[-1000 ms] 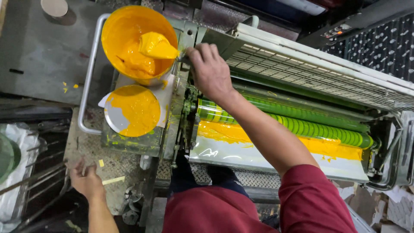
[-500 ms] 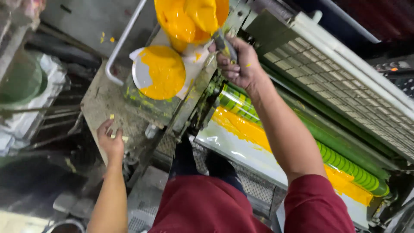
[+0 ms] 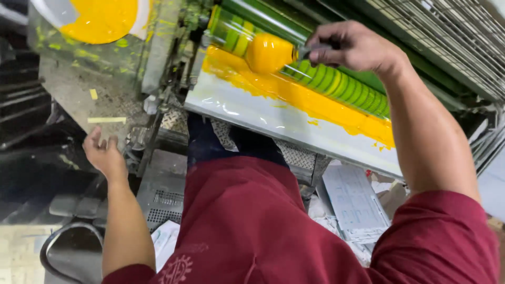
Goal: The person scoops yellow paint from a bucket using a spatula and spreads it onto a white surface beneath a green roller on a printing machine. They repeatedly transfer paint from the bucket to the machine's surface, smoothing it out with the spatula.
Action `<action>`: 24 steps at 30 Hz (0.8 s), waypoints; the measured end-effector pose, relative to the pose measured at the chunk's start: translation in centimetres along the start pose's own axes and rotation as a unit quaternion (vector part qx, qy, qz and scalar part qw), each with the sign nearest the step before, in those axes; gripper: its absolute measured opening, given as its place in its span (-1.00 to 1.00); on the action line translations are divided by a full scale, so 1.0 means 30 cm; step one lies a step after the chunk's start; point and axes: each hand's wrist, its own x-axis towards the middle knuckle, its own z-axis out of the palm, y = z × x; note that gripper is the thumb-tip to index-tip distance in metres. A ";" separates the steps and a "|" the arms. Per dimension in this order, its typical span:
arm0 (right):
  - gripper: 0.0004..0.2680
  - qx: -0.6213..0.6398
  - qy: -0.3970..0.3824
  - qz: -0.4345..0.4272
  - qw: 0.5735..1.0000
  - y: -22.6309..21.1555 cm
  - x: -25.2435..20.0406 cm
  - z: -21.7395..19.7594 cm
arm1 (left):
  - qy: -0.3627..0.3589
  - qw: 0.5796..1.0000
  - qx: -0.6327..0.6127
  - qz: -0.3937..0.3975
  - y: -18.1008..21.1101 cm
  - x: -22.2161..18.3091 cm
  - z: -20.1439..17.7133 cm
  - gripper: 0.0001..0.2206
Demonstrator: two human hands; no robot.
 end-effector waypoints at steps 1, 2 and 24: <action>-0.80 -0.084 -0.013 0.022 0.996 0.050 -0.027 -0.034 | -0.002 0.999 0.014 -0.031 -0.013 -0.030 0.014 -0.62; -0.80 -0.167 -0.029 0.044 0.985 0.103 -0.056 -0.067 | -0.004 0.998 0.028 -0.061 -0.027 -0.060 0.029 -0.61; -0.77 -0.524 -0.060 0.461 0.713 1.129 -1.121 -0.447 | -0.122 0.991 0.057 -0.003 0.022 -0.226 0.182 -0.58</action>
